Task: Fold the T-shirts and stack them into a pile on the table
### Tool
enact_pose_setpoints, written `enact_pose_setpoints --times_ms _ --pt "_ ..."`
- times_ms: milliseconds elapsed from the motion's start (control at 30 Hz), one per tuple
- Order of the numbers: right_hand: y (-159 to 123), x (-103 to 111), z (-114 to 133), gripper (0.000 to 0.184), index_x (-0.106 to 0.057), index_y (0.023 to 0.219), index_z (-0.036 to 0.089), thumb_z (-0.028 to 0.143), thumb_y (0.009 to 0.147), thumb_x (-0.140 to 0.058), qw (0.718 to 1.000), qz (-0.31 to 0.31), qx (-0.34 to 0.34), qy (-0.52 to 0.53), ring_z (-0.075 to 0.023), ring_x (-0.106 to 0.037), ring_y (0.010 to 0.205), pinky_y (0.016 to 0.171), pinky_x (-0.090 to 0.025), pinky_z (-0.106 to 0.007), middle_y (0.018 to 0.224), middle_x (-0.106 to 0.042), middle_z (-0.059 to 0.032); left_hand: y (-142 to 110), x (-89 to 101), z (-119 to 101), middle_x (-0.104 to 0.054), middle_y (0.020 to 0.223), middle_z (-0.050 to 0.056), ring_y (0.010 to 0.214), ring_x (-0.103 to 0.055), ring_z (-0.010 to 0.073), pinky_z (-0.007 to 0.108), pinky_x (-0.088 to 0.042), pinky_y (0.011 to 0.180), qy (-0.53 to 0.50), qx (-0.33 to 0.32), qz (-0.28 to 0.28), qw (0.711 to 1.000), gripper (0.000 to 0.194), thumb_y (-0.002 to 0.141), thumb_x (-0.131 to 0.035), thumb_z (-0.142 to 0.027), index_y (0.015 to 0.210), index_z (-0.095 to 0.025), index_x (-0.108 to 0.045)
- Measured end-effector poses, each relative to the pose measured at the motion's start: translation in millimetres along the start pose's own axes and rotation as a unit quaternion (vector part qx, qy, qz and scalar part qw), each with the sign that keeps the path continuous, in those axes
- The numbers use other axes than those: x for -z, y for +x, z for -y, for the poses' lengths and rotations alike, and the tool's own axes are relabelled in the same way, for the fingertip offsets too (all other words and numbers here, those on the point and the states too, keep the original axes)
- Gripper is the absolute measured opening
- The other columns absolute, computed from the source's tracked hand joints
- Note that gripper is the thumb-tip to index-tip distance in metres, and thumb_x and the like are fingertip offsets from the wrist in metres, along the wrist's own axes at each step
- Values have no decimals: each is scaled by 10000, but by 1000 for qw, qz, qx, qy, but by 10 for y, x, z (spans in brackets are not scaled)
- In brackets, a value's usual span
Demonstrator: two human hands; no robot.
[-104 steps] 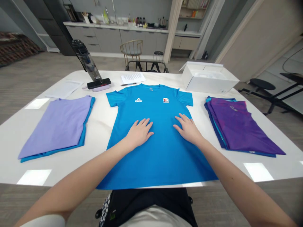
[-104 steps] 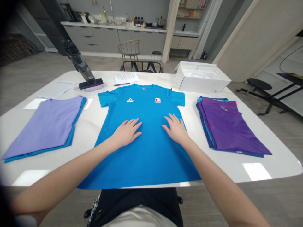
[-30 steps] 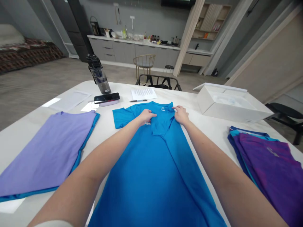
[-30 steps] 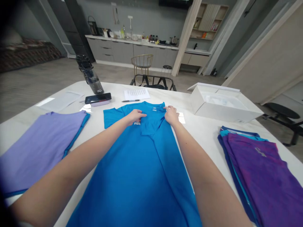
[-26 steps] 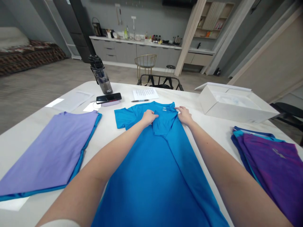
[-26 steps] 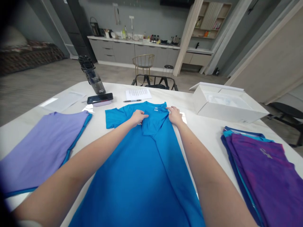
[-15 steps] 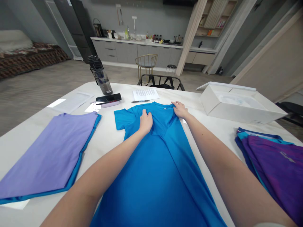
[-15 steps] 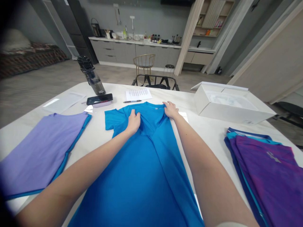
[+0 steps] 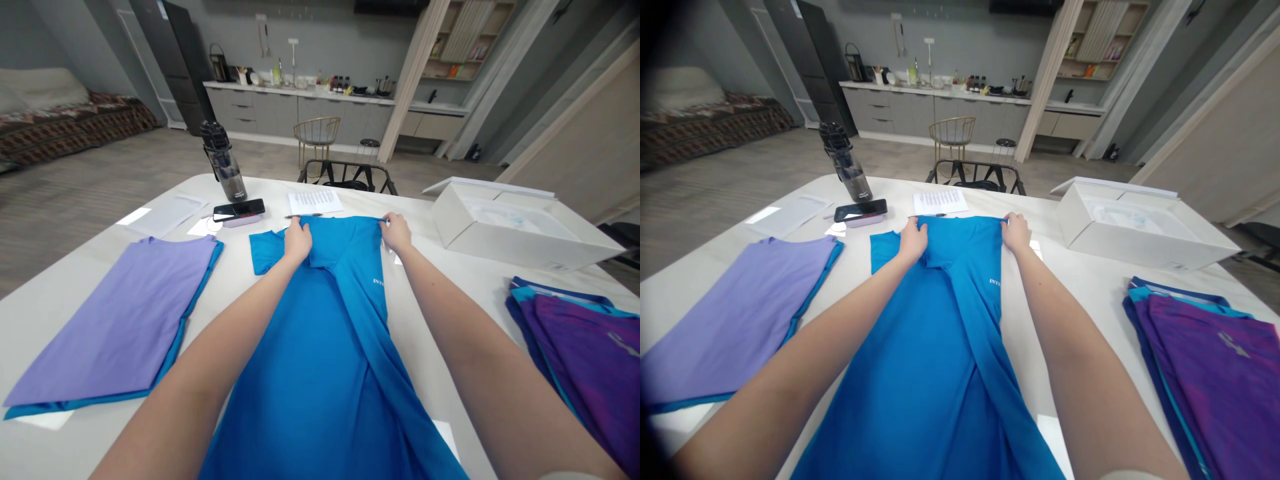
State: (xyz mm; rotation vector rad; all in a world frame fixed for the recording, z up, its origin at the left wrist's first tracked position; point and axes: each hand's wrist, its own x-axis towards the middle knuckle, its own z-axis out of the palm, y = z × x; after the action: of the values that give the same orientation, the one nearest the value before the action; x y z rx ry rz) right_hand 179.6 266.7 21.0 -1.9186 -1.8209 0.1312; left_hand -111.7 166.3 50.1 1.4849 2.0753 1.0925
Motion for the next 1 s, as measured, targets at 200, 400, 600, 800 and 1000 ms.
enact_pose_setpoints --times_ms 200,400,600,800,1000 --pt "-416 -113 137 527 -515 1479 246 476 1006 -475 999 18 36 -2 -398 -475 1373 1049 -433 -691 1567 -466 -165 -280 -44 224 -521 1511 194 1390 -506 308 461 -413 1143 152 -166 -5 974 515 1013 -474 -262 1514 -149 -432" --pt "-1067 -43 88 623 -503 1531 278 624 1025 -391 988 93 118 -23 -359 -361 1502 1207 -219 -707 1665 -367 -102 -787 -2 304 -352 1677 97 1559 -285 318 600 -179 1271 272 -253 196 908 629 1043 -328 -592 1559 -258 -460" --pt "-1673 209 -98 625 -509 1536 267 614 1028 -405 980 127 154 -5 -342 -332 1529 1245 -189 -653 1662 -371 -106 -1099 175 318 -186 1731 79 1603 -142 325 642 -93 1271 302 -221 220 901 738 1023 -258 -666 1651 -278 -280" --pt "-2451 532 -127 468 -620 1413 323 535 1037 -441 972 114 194 64 -324 -423 1476 1205 -245 -688 1583 -497 -80 -1654 330 265 -192 1731 69 1600 -167 306 644 -135 1263 260 -316 297 862 670 1048 -260 -625 1647 -326 -276" --pt "-3119 789 -116 423 -611 1426 372 472 1042 -464 962 149 220 66 -336 -449 1456 1189 -209 -744 1566 -518 -76 -2140 370 375 -230 1723 70 1592 -195 323 686 -111 1246 235 -359 311 848 597 1050 -313 -607 1607 -395 -360"
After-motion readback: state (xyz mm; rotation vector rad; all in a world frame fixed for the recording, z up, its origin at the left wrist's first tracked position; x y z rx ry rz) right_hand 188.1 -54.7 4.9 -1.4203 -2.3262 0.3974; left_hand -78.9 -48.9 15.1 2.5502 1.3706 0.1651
